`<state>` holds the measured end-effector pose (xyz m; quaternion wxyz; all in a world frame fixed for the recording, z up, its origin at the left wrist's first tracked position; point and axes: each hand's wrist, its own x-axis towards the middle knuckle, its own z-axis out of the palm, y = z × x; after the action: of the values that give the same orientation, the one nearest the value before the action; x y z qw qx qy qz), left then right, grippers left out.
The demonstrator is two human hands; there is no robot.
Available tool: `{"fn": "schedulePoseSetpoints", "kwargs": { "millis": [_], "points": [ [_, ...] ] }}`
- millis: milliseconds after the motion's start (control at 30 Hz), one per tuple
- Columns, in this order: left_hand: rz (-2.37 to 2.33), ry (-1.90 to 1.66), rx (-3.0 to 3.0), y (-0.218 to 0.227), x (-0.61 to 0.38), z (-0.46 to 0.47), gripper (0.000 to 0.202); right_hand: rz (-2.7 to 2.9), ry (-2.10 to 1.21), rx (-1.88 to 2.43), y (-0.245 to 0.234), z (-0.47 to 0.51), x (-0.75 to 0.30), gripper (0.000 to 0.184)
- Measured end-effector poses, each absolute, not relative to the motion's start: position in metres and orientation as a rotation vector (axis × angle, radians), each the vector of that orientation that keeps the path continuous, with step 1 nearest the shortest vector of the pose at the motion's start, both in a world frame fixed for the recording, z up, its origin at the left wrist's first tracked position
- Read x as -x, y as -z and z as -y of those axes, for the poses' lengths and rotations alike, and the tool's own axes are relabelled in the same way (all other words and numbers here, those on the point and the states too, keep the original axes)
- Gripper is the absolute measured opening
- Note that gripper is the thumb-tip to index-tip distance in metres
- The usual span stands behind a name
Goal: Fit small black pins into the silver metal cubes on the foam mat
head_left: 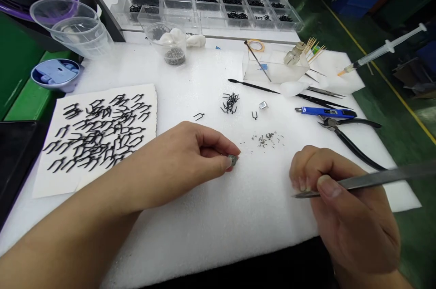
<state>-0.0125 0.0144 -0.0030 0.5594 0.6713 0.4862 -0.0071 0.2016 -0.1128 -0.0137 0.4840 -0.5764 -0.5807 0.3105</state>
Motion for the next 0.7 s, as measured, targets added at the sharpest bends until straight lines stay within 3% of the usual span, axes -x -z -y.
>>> {"fn": "schedulePoseSetpoints", "kwargs": {
  "millis": [267, 400, 533, 700],
  "points": [
    [-1.064, -0.065, -1.508, 0.001, 0.011, -0.016, 0.022, 2.521, -0.27, 1.718, -0.001, 0.12, -0.239, 0.014],
    [-1.061, -0.121, -1.414, 0.002, 0.013, -0.015, 0.029, 2.409, -0.277, 1.542, -0.007, 0.095, -0.243, 0.042],
    [-1.023, -0.171, -1.327, -0.001, 0.014, -0.011, 0.033, 2.245, -0.134, 1.581, -0.007, 0.04, -0.239, 0.024],
    [-0.989, -0.21, -1.247, -0.008, 0.014, -0.008, 0.032, 2.557, -0.089, 1.711, -0.001, -0.006, -0.227, 0.028]
  ]
}}
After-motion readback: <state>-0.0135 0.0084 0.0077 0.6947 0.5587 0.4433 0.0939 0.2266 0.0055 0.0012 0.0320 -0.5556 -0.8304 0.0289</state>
